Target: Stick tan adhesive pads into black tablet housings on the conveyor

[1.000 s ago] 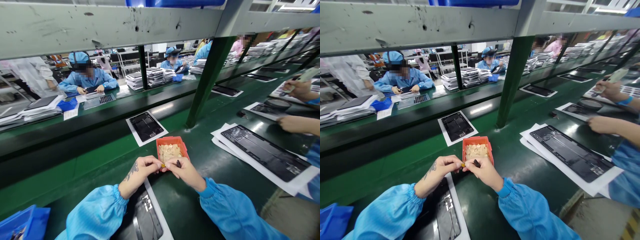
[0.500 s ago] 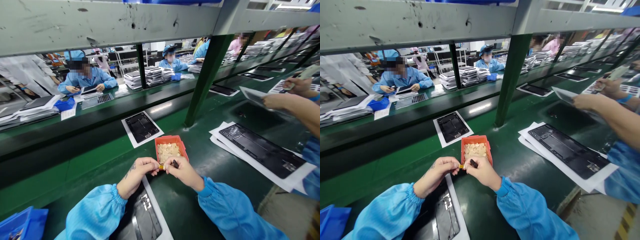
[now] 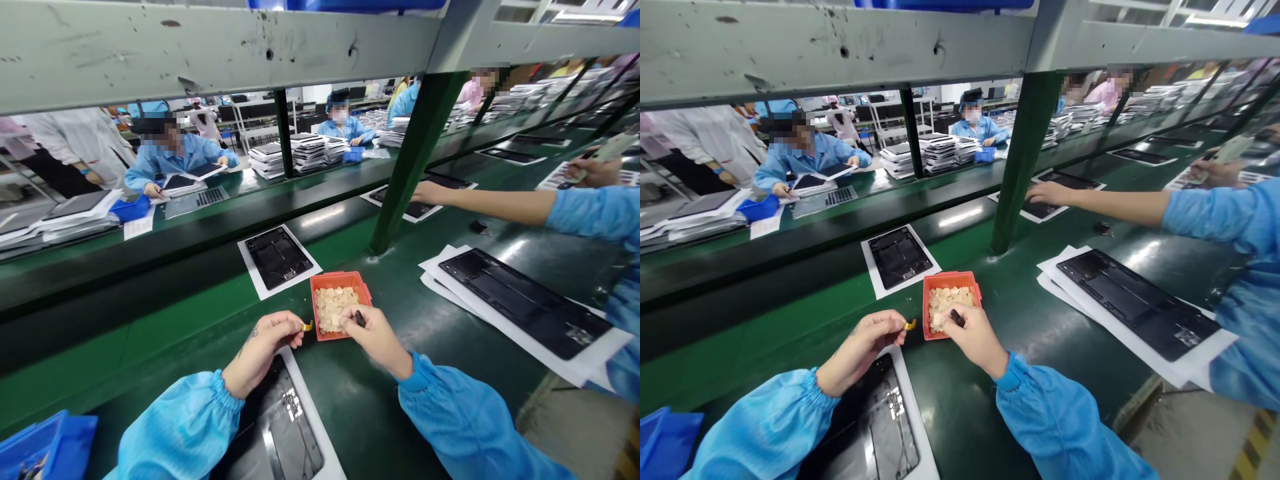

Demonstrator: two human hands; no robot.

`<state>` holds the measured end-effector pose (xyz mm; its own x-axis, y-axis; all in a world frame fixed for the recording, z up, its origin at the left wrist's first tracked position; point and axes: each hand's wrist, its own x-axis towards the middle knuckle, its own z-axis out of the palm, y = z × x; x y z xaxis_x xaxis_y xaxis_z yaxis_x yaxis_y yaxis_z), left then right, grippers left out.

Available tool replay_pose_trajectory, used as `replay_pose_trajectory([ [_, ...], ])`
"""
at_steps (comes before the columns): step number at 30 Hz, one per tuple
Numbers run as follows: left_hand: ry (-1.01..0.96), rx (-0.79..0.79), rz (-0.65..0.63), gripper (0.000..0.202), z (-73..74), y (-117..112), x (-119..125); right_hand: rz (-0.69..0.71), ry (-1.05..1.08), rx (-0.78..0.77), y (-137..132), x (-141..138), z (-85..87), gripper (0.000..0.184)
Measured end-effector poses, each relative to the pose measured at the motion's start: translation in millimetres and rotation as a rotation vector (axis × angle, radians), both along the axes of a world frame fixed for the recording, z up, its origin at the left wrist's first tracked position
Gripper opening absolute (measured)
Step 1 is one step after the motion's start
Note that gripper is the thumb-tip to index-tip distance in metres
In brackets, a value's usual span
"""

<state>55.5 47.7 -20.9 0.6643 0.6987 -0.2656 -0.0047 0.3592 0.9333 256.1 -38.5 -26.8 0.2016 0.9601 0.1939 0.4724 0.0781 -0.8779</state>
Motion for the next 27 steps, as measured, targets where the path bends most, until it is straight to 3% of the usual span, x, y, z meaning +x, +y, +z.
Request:
replay_pose_trajectory([
  [5, 0.059, -0.001, 0.086, 0.018, -2.6, -3.5, -23.9, -0.157, -0.239, 0.078, -0.7, 8.7, -5.2, 0.013],
  [14, 0.109, -0.006, 0.278, 0.036, 1.1, -37.9, -77.2, -0.222, -0.469, 0.194, 7.4, 16.0, -13.1, 0.017],
  [17, 0.12, -0.014, 0.309, 0.052, 1.2, -48.3, -96.5, -0.265, -0.43, 0.265, 6.2, 13.3, -2.7, 0.019],
  [20, 0.153, -0.027, 0.352, 0.042, 1.7, -59.2, -113.5, -0.319, -0.248, 0.272, -0.4, 2.1, 13.0, 0.031],
  [23, 0.147, -0.028, 0.382, 0.032, 7.2, -69.8, -126.1, -0.204, -0.044, 0.112, -6.3, -19.3, 25.5, 0.047],
  [27, 0.041, -0.049, 0.424, 0.025, 21.6, -79.4, -136.2, 0.119, 0.202, -0.066, -7.0, -61.6, 40.4, 0.055],
])
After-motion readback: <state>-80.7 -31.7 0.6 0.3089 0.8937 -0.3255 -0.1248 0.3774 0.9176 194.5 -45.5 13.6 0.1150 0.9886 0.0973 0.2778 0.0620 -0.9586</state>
